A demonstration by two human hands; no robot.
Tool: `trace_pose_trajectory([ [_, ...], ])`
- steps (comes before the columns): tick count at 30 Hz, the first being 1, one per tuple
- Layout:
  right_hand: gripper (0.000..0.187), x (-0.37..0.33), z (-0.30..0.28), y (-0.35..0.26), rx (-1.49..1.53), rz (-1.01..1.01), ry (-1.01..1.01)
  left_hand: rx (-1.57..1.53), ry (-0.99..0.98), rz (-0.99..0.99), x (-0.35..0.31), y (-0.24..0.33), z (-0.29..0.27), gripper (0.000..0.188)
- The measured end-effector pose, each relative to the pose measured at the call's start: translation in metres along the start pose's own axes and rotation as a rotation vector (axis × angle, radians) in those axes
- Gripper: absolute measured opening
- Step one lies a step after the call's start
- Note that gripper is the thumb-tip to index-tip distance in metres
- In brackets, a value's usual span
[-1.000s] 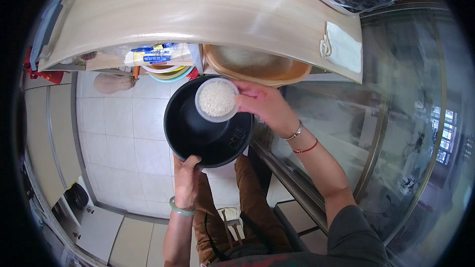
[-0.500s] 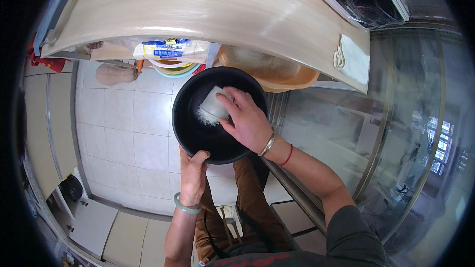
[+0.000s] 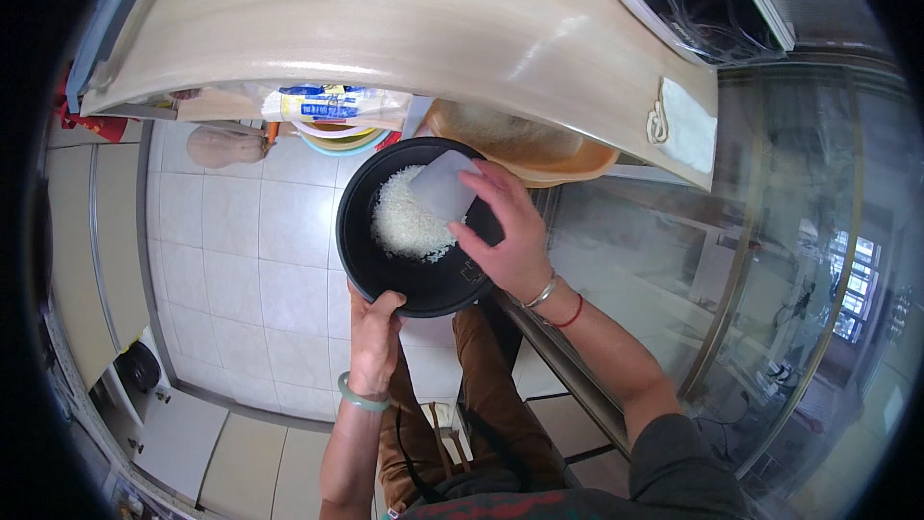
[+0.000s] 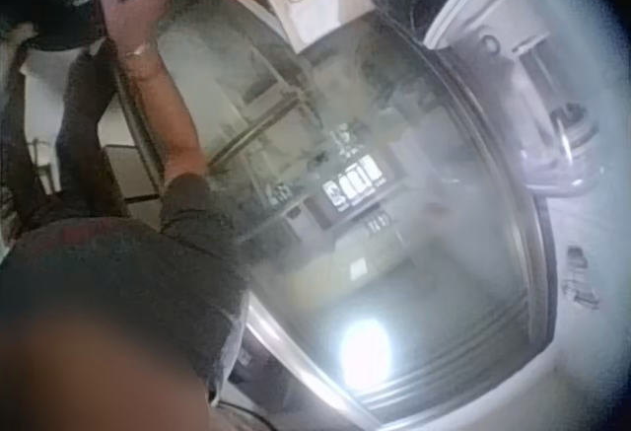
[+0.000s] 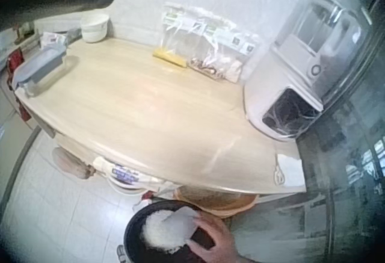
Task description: The person scoops rice from a storage container into a rice cooker pot. They wash the rice multiple times in the kitchen sink, rinsing and draining the water. The washed rice is placed into the rice cooker, and a steaming tray is added on top. The person then places a wrapped food item and several dried dates into the steaming tray.
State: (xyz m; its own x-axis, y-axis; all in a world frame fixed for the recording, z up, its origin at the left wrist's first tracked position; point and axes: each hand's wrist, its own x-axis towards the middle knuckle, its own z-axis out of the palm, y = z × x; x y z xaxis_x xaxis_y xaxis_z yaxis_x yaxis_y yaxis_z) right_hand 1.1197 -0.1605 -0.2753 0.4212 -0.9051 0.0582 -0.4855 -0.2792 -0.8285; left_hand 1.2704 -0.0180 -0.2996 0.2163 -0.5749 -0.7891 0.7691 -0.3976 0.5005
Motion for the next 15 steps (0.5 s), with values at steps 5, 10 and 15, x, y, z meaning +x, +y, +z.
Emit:
trace_pose_trajectory([
  [5, 0.043, 0.006, -0.026, 0.013, 0.576, 0.388, 0.163, -0.023, 0.048, -0.002, 0.000, -0.003, 0.007, 0.053],
  [10, 0.035, 0.041, -0.037, 0.087, 0.498, 0.464, 0.349, -0.067, 0.069, -0.009, 0.004, -0.018, -0.004, 0.047],
  [15, 0.032, 0.064, -0.033, 0.157, -0.309, 0.187, 0.207, -0.082, 0.069, -0.130, -0.004, -0.019, -0.024, 0.040],
])
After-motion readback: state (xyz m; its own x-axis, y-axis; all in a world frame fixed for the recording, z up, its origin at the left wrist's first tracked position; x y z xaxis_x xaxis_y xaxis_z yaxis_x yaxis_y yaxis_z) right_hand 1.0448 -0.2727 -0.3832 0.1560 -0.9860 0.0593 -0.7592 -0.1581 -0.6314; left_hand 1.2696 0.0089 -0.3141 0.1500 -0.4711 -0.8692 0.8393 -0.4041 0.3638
